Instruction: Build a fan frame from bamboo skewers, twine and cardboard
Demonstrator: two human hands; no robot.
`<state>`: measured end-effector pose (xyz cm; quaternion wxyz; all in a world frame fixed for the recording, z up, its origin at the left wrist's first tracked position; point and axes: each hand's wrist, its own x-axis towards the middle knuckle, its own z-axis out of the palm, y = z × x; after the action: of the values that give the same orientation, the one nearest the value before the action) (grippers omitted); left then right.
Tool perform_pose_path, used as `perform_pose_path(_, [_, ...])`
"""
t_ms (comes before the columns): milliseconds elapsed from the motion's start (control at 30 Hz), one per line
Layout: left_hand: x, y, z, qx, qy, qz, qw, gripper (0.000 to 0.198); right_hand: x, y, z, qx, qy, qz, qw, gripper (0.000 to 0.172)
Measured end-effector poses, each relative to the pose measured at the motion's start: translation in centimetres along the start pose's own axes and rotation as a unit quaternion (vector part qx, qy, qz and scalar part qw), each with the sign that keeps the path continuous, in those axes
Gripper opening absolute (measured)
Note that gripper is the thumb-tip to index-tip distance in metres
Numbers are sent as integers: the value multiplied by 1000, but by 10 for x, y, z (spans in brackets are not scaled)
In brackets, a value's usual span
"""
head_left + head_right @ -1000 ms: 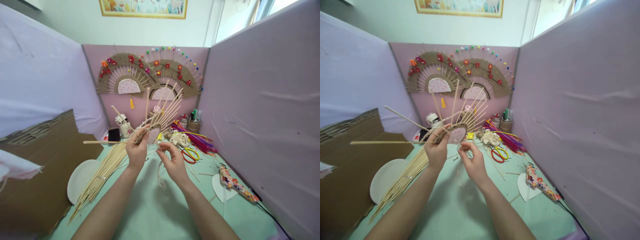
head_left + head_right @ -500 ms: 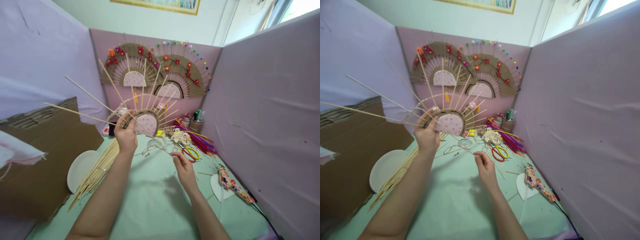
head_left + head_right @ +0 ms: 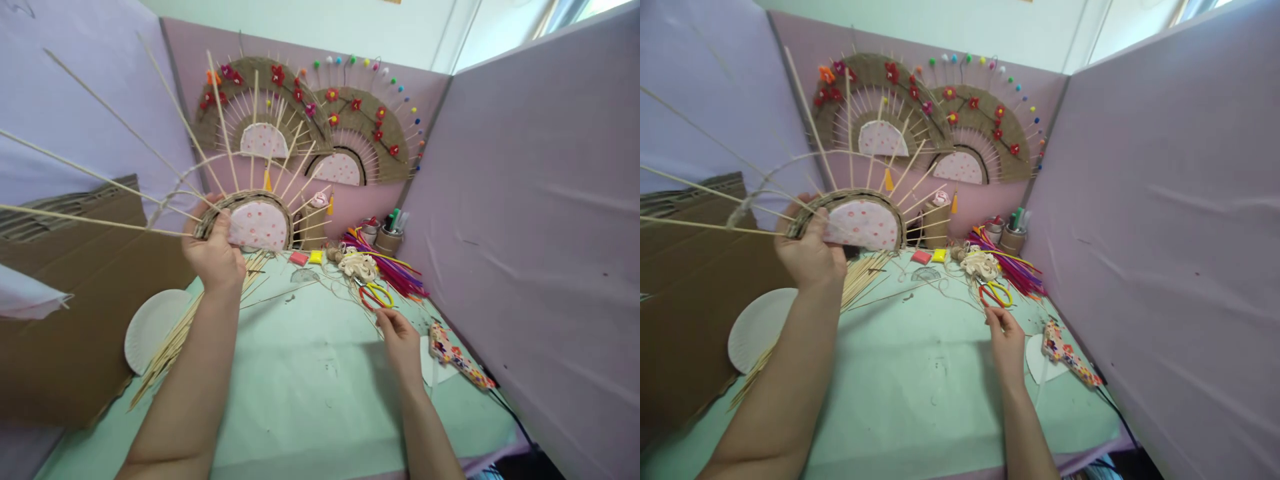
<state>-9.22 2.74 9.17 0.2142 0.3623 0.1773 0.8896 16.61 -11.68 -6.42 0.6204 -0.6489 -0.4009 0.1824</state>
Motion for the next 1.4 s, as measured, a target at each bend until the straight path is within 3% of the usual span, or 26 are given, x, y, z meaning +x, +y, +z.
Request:
perform_pose_path(167, [10, 3, -4, -21, 28, 35, 999, 32, 3, 13, -14, -184, -1, -46, 982, 33])
perform_pose_path(300, [15, 0, -9, -58, 28, 49, 997, 39, 1, 13, -18, -388, -48, -42, 919, 30])
perform_pose_path(433, [16, -5, -10, -47, 16, 50, 998, 40, -5, 9, -17, -460, -128, -42, 877, 30])
perform_pose_path(500, [14, -7, -9, -19, 9, 38, 999, 38, -7, 8, -16, -444, -153, -53, 881, 28])
perform_pose_path(600, [9, -8, -5, -11, -2, 20, 1000, 36, -9, 6, -17, -361, -163, -84, 914, 26])
perform_pose_path(800, [-4, -4, 3, -25, -3, -11, 1000, 36, -21, -21, -24, -205, -134, -154, 957, 28])
perform_pose_path(967, [-7, -2, 8, -21, 3, -8, 1000, 36, -36, -68, -48, -150, -146, -189, 960, 20])
perform_pose_path(1033, [-6, -3, 7, -11, 7, -10, 1000, 38, -28, -72, -66, -183, -105, -177, 961, 24])
perform_pose_path(1100, [-6, -3, 7, 16, 4, -13, 1000, 39, -13, -59, -89, -251, -38, -129, 959, 25])
perform_pose_path(1167, [-6, -3, 5, 23, -4, -9, 1000, 39, 6, -32, -113, -340, -1, -34, 940, 26])
perform_pose_path(1267, [-7, -4, 4, -6, -29, 1, 1000, 37, 26, 16, -143, -482, -42, 51, 874, 25])
perform_pose_path(1400, [-10, -6, 7, -50, -31, 2, 998, 38, 34, 55, -156, -511, -92, 79, 851, 33])
